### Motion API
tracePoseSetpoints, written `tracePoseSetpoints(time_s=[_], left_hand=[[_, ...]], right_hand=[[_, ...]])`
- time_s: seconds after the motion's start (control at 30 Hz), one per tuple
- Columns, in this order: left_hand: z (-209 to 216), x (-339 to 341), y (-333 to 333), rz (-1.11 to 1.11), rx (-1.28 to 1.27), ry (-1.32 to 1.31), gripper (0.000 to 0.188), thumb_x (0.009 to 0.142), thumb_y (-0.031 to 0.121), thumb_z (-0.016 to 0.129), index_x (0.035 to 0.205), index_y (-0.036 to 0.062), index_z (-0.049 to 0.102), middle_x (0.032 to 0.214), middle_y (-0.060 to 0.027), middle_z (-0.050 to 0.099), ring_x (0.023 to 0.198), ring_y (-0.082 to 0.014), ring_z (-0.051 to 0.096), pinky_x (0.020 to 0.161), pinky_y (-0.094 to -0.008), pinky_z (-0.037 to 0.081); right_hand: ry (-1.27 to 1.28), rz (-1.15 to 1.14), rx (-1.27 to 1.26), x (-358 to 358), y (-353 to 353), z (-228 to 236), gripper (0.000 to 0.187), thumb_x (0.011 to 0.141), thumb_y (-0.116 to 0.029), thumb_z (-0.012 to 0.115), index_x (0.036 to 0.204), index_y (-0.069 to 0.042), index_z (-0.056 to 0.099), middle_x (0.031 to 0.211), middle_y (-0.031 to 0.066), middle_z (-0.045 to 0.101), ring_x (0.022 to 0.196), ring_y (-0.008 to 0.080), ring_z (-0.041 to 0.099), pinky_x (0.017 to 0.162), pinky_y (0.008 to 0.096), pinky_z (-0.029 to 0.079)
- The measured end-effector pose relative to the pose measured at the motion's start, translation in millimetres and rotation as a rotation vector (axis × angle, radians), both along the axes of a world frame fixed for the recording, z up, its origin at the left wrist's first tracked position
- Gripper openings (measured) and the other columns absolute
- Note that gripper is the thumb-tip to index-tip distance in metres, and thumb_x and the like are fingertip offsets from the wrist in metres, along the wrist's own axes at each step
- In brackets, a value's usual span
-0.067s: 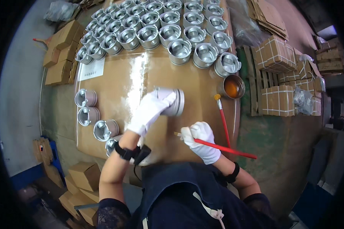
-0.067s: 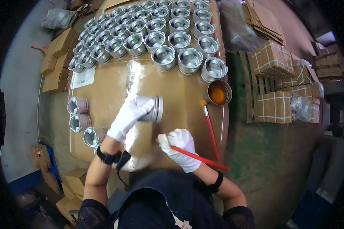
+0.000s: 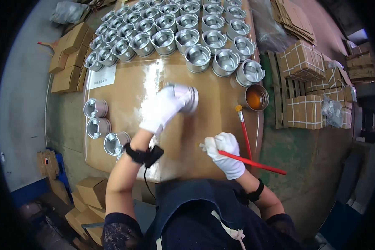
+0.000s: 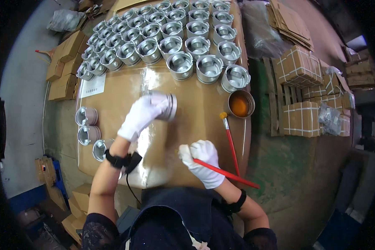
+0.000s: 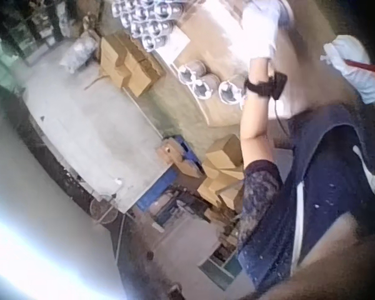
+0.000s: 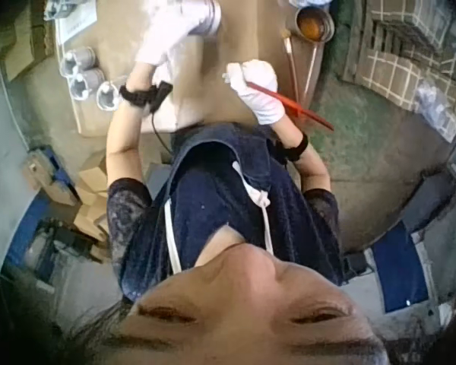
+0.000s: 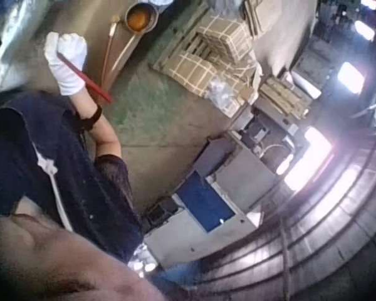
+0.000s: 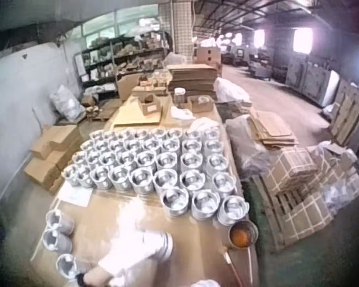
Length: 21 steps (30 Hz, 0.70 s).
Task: The person picks up small metal cans from a bin and places them on a cardboard-covered table. Using a red paintbrush and a small container of orange paint, the person applies paint to the rim of each can. The person then moves a stack of cardboard sheets to a different location before returning to the table to continue painting more cans.
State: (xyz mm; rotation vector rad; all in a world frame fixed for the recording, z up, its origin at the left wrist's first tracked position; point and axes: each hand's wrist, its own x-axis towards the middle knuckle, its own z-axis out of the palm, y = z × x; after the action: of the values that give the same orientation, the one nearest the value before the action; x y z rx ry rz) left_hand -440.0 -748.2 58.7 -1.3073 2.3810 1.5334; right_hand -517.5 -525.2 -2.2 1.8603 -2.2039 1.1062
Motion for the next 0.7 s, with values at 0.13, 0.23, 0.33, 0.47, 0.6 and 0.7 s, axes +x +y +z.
tracePoseSetpoints(time_s=[0.13, 0.23, 0.33, 0.47, 0.6, 0.7], left_hand=[[-27.1, -31.3, -59.5, -0.178, -0.699, -0.265, 0.030, 0.084, 0.029, 0.068, 0.099, 0.0029, 0.068, 0.093, -0.0219, 0.069, 0.088, -0.0357, 0.068, 0.078, -0.0425, 0.054], [-78.9, -43.7, -103.7, -0.229, -0.834, -0.265, 0.026, 0.083, 0.027, 0.068, 0.095, 0.0045, 0.068, 0.088, -0.0196, 0.069, 0.084, -0.0368, 0.067, 0.075, -0.0446, 0.054], [-87.2, -65.6, -108.0, -0.273, -0.941, -0.244, 0.023, 0.082, 0.026, 0.068, 0.092, 0.0060, 0.067, 0.096, -0.0156, 0.069, 0.089, -0.0347, 0.066, 0.076, -0.0438, 0.054], [-60.0, -37.4, -70.0, -0.204, -1.135, 0.092, 0.034, 0.086, 0.030, 0.067, 0.110, 0.0056, 0.065, 0.115, -0.0139, 0.065, 0.106, -0.0314, 0.063, 0.085, -0.0402, 0.053], [-20.2, 41.0, -3.0, -0.235, -1.028, -0.118, 0.026, 0.087, 0.031, 0.068, 0.078, 0.0072, 0.066, 0.072, -0.0116, 0.063, 0.072, -0.0294, 0.063, 0.064, -0.0402, 0.047], [-19.8, 132.2, 35.0, -0.025, -0.943, -0.136, 0.031, 0.090, 0.022, 0.067, 0.066, 0.0050, 0.057, 0.060, -0.0126, 0.054, 0.056, -0.0270, 0.053, 0.056, -0.0377, 0.044]], right_hand=[[0.107, -0.010, 0.130, -29.0, 2.0, 4.9, 0.019, 0.072, -0.010, 0.072, 0.077, -0.011, 0.053, 0.062, 0.0044, 0.047, 0.060, 0.0230, 0.054, 0.051, 0.0376, 0.042], [-0.099, -0.041, 0.150, -42.4, 9.5, -12.7, 0.019, 0.075, -0.007, 0.070, 0.081, -0.009, 0.053, 0.064, 0.0060, 0.049, 0.061, 0.0257, 0.055, 0.052, 0.0389, 0.043], [-0.146, -0.138, 0.166, -56.6, 14.5, -25.5, 0.015, 0.079, -0.005, 0.066, 0.083, -0.009, 0.053, 0.065, 0.0061, 0.051, 0.062, 0.0262, 0.056, 0.052, 0.0397, 0.044], [-0.750, -0.395, 0.169, -81.1, 8.6, -4.8, 0.030, 0.096, -0.023, 0.055, 0.075, -0.005, 0.066, 0.065, 0.0084, 0.063, 0.063, 0.0211, 0.061, 0.059, 0.0336, 0.047], [-1.121, -0.619, -0.022, -125.7, 20.5, 1.4, 0.039, 0.098, -0.032, 0.054, 0.090, 0.001, 0.074, 0.073, 0.0058, 0.069, 0.065, 0.0095, 0.058, 0.067, 0.0247, 0.047], [-1.098, -0.682, 0.019, -148.6, 33.7, -9.3, 0.040, 0.096, -0.036, 0.056, 0.089, -0.001, 0.074, 0.070, 0.0034, 0.066, 0.066, 0.0085, 0.057, 0.066, 0.0243, 0.044]])
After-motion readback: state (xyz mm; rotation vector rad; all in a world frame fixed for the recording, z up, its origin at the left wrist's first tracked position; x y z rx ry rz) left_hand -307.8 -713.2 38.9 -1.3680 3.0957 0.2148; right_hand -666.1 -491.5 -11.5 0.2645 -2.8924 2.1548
